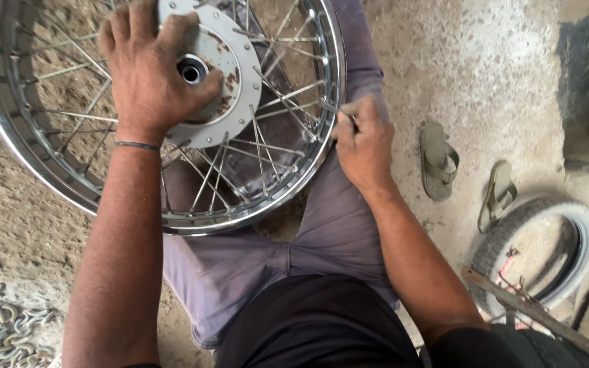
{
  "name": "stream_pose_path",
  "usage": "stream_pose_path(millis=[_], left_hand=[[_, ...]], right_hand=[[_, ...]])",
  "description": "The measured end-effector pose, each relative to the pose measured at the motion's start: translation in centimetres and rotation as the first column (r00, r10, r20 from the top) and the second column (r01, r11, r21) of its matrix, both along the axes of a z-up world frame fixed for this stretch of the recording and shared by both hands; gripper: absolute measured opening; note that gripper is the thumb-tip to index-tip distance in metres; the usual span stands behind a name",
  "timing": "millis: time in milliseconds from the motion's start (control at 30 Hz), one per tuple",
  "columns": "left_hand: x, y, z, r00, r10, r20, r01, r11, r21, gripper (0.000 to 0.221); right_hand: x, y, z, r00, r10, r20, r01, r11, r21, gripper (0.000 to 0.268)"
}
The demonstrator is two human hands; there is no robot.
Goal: The person sits on the ground with a motorcycle wheel on their lap and uses a spoke wrench to tighten the nipples on the wheel spokes. They rotate the wheel periodically to access different spokes and continue adjusting tension throughout the clip.
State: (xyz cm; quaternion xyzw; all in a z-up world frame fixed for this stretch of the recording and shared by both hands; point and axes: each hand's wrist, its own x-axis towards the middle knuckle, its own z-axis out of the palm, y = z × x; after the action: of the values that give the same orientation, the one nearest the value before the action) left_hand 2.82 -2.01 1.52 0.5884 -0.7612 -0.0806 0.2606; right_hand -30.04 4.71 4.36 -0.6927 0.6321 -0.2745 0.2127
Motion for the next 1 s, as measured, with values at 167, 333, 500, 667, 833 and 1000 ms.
stream_pose_path(millis=[167, 333, 500, 667, 833, 1000], left_hand=[[0.1, -0.1, 0.4, 1.000, -0.024, 0.014, 0.025, 0.996, -0.085, 0.056], [0.2, 0.1, 0.3, 0.998, -0.049, -0.038, 0.047, 0.996, -0.071, 0.055], [0.1, -0.2, 0.8, 0.997, -0.047, -0.065, 0.042, 0.996, -0.075, 0.057], [0.2, -0.3, -0.3, 0.999, 0.018, 0.035, -0.013, 0.991, -0.134, 0.053], [0.0, 0.3, -1.0, 1.000, 0.030, 0.002, -0.030, 0.999, -0.011, 0.054], [-0.1, 0.3, 0.0, 1.000, 0.015, -0.012, -0.015, 0.997, -0.079, 0.054]], right_hand=[[0.4, 1.0, 0.2, 0.987, 0.108, -0.121, -0.096, 0.990, 0.104, 0.011], [0.6, -3.8, 0.3, 0.999, 0.017, -0.038, -0.007, 0.971, 0.241, 0.008], [2.4, -12.0, -1.9, 0.958, 0.219, -0.186, -0.226, 0.974, -0.021, 0.014], [0.0, -10.0, -0.3, 0.991, 0.036, 0.128, -0.061, 0.978, 0.199, 0.014], [-1.0, -4.9, 1.1, 0.995, -0.046, 0.084, 0.026, 0.975, 0.219, 0.014], [0.2, -3.5, 0.9, 0.965, 0.209, -0.157, -0.218, 0.975, -0.043, 0.021]])
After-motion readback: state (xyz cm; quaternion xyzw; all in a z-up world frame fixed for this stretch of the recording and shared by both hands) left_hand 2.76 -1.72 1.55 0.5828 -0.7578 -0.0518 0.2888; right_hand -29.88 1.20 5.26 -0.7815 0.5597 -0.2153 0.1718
